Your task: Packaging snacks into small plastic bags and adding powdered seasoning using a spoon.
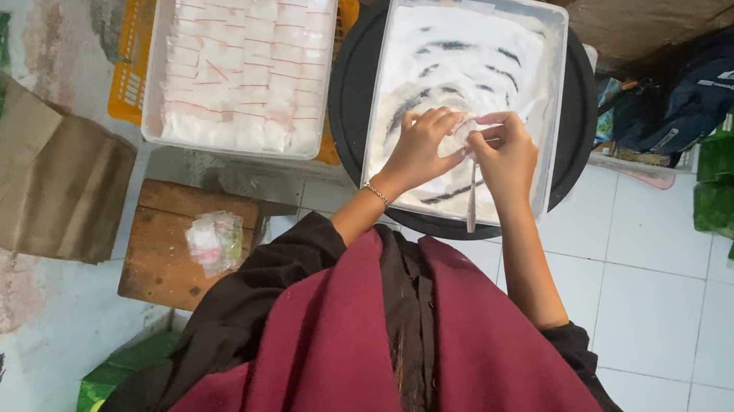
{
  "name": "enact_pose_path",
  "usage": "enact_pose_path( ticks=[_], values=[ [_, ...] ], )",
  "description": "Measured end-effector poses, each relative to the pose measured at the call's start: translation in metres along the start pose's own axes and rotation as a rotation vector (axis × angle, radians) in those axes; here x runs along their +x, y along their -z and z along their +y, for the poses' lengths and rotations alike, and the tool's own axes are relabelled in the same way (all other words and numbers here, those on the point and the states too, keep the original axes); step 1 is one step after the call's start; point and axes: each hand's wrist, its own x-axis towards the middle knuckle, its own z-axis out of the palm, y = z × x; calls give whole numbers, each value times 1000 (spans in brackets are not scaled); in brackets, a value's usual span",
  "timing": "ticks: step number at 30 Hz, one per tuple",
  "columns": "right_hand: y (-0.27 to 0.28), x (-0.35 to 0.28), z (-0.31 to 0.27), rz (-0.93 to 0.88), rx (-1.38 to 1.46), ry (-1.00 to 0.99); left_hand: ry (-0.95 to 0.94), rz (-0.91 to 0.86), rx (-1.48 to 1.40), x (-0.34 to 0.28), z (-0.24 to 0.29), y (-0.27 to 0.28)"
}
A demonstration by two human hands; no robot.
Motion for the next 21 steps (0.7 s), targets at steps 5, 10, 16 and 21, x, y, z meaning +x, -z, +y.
enact_pose_path(
  ticks=[5, 10, 16, 21],
  values=[
    [6, -11, -9, 66, -163, 65, 4, 16, 24, -2, -5, -1],
    [38, -28, -23, -60, -522, 203, 69, -33, 27, -2, -12, 12],
    [54, -42, -25, -519, -738, 364, 114, -17, 63, -7, -26, 20],
    [52, -39, 0, -542, -602, 408, 66, 101, 115, -5, -32, 33]
  ],
)
